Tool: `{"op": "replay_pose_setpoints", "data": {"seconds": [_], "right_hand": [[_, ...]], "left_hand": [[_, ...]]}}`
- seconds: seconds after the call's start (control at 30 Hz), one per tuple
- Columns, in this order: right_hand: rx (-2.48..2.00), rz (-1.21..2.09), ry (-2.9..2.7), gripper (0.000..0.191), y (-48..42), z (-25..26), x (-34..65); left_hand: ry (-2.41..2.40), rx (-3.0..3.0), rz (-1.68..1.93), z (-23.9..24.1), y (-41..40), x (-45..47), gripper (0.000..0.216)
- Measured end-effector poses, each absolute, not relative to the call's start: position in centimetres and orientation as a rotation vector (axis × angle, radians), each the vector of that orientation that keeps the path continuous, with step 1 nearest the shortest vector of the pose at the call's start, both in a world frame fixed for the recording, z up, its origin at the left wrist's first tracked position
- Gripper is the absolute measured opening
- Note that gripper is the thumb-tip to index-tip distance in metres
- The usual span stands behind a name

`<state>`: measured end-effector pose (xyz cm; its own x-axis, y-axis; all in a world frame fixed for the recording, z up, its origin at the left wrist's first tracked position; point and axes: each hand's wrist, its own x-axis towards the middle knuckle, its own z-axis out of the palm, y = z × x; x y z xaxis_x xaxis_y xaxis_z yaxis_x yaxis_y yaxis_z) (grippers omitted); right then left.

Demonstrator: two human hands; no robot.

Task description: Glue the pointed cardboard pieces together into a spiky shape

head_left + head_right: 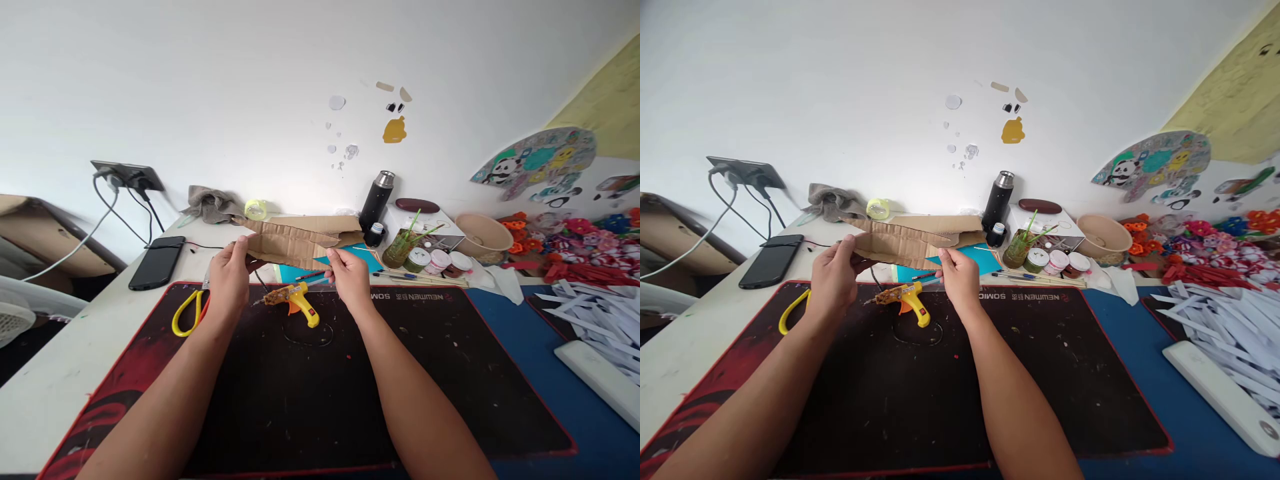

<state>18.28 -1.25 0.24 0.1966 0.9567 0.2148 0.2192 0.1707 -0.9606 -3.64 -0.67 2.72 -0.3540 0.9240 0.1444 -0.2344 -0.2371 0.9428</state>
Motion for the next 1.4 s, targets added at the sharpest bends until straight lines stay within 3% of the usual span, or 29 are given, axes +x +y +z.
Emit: {"op": "replay_pose_setpoints", "data": {"seconds": [0.17,0.43,0.73,0.97,1.2,1.4], "right_hand": [[-1.327,0.706,-1.305,0.045,-1.3,0.2,18.5],[-1.167,0.926,-1.135,0.053,-1.3,0.9,18.2],[-1.230,0.884,-1.100,0.052,-1.0,0.6,18.3],[-1.196,0.936,-1.081,0.052,-1.2,0.6,18.1],[-1.150,1.113,-1.231,0.042,-2.0,1.0,17.0],[-1.053,1.231,-1.215,0.036,-2.3,0.6,16.3]], "left_hand": [[1.134,0.985,1.708,2.8,-0.8,-3.5,0.044],[1.133,0.957,1.728,2.6,-0.6,-3.7,0.041],[0.970,0.889,1.632,3.0,-0.6,-3.4,0.060],[0.939,0.908,1.523,2.7,-1.1,-2.4,0.046],[1.070,0.856,1.672,2.4,-0.2,-3.2,0.043],[1.008,0.959,1.591,2.0,-0.6,-3.0,0.045]]}}
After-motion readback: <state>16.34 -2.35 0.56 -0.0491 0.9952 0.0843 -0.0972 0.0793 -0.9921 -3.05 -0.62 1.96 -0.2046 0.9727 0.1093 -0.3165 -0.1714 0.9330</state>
